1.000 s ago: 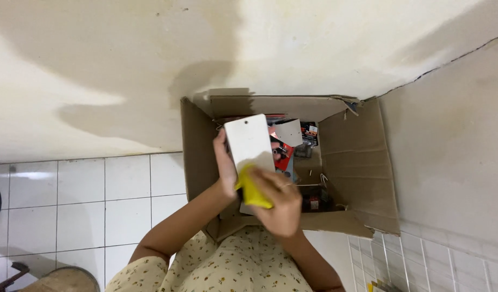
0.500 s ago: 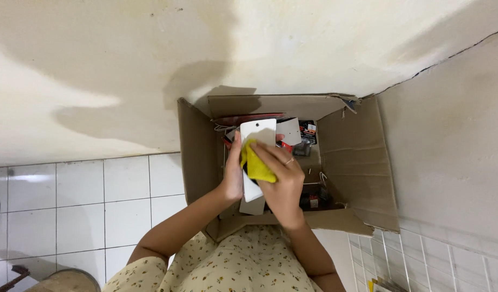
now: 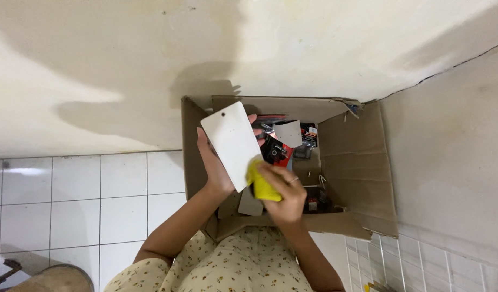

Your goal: The person retrieves various packaged items from a cardboard box and wipes them with a yellow cloth. They handle items such as a white rectangular object and a package of screws, cleaning them before placing them on a wall-mounted wire rack.

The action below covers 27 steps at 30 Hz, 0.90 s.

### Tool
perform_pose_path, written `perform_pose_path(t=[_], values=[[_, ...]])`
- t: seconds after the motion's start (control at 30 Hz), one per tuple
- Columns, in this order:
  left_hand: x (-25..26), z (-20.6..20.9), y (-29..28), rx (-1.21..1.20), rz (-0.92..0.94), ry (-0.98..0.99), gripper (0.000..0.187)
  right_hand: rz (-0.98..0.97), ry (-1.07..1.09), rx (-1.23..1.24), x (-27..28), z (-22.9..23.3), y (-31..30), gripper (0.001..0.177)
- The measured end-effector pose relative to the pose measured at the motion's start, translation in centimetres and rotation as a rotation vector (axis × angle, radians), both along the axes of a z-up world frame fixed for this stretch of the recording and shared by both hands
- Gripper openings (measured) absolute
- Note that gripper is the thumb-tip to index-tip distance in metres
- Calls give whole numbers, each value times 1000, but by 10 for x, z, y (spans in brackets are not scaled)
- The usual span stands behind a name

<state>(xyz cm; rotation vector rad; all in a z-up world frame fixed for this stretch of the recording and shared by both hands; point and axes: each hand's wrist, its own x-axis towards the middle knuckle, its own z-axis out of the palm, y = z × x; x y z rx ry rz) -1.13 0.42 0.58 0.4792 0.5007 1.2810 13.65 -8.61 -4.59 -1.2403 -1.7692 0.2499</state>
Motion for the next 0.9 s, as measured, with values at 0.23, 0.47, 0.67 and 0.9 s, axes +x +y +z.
perform_pose_path(t=[0.23,0.47,0.67,0.9], values=[[5,-11,4,53,-114,82,99,164,94,238,-4,-43,-18,47],[14,-10,-7,48,-160,42,96,-246,176,-115,3,5,-2,48],[25,-80,-20,277,-353,114,79,-109,121,0,-8,43,12,47],[24,-29,-24,316,-222,518,76,-336,187,139,-4,44,36,37]])
